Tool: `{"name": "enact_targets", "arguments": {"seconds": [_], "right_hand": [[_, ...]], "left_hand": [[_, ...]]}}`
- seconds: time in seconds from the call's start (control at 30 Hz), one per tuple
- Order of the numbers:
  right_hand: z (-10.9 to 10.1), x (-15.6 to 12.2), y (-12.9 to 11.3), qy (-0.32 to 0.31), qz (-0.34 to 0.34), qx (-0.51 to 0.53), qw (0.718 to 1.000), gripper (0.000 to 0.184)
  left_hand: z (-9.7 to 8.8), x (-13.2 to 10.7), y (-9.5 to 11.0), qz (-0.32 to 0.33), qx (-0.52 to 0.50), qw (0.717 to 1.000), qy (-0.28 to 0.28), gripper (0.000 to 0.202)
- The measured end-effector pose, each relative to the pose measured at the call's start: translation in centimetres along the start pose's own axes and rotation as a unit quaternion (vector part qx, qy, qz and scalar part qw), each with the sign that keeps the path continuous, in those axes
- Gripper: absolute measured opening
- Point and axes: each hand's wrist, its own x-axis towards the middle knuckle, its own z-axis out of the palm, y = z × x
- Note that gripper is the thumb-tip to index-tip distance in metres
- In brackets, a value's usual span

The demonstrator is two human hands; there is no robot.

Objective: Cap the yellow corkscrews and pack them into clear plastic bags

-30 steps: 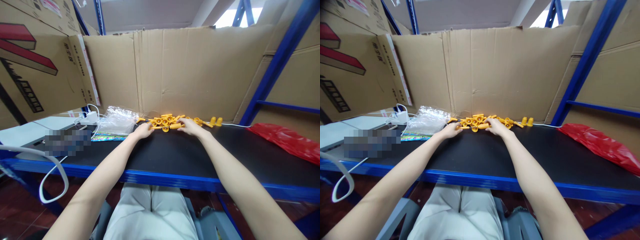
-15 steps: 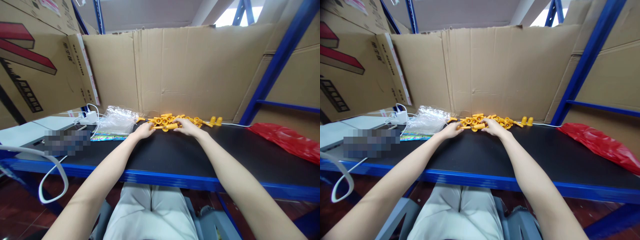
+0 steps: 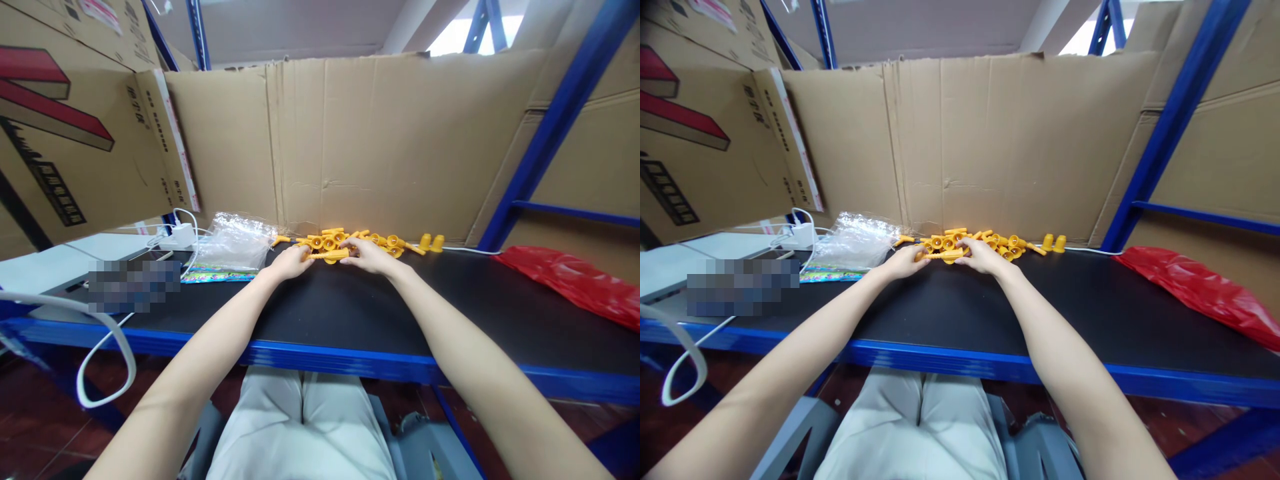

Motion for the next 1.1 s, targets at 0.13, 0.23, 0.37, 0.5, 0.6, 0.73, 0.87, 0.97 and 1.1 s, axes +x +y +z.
{"name": "enact_targets", "arguments": {"seconds": [0.13,0.23,0.37,0.5,0.6,0.73,0.87,0.97,1.1], "right_hand": [[0.2,0.2,0.6,0.001,0.002,0.087,0.996,0.036],[0.4,0.3,0.8,-0.016,0.014,0.169,0.985,0.029],[0.7,0.3,0.5,-0.011,0.031,0.183,0.983,0.019],[0.8,0.2,0.0,-0.007,0.058,0.203,0.977,0.025],[0.4,-0.2,-0.2,-0.046,0.079,0.225,0.970,0.026],[-0.3,-0.5,0.0,-0.098,0.069,0.261,0.958,0.041],[-0.4,-0.4,-0.1,-0.098,0.075,0.266,0.956,0.023],[-0.2,-0.4,-0.7,-0.106,0.110,0.267,0.952,0.037],[0.4,-0.4,-1.5,-0.069,0.166,0.267,0.947,0.052]], "left_hand": [[-0.1,-0.1,0.0,0.007,-0.015,1.000,0.013,0.026],[-0.5,-0.2,0.1,-0.004,-0.034,0.999,0.021,0.025],[-0.9,-0.4,0.3,-0.019,-0.048,0.998,0.027,0.025],[-0.8,-0.3,0.2,-0.021,-0.047,0.998,0.036,0.025],[-0.7,-0.2,0.0,-0.018,-0.046,0.998,0.036,0.024],[-0.6,-0.2,0.0,-0.007,-0.040,0.998,0.041,0.023],[-0.6,-0.2,0.1,0.011,-0.025,0.997,0.069,0.024],[-0.7,-0.2,0.1,0.016,-0.011,0.997,0.074,0.024],[-0.7,-0.3,0.2,0.012,-0.008,0.997,0.071,0.024]]}}
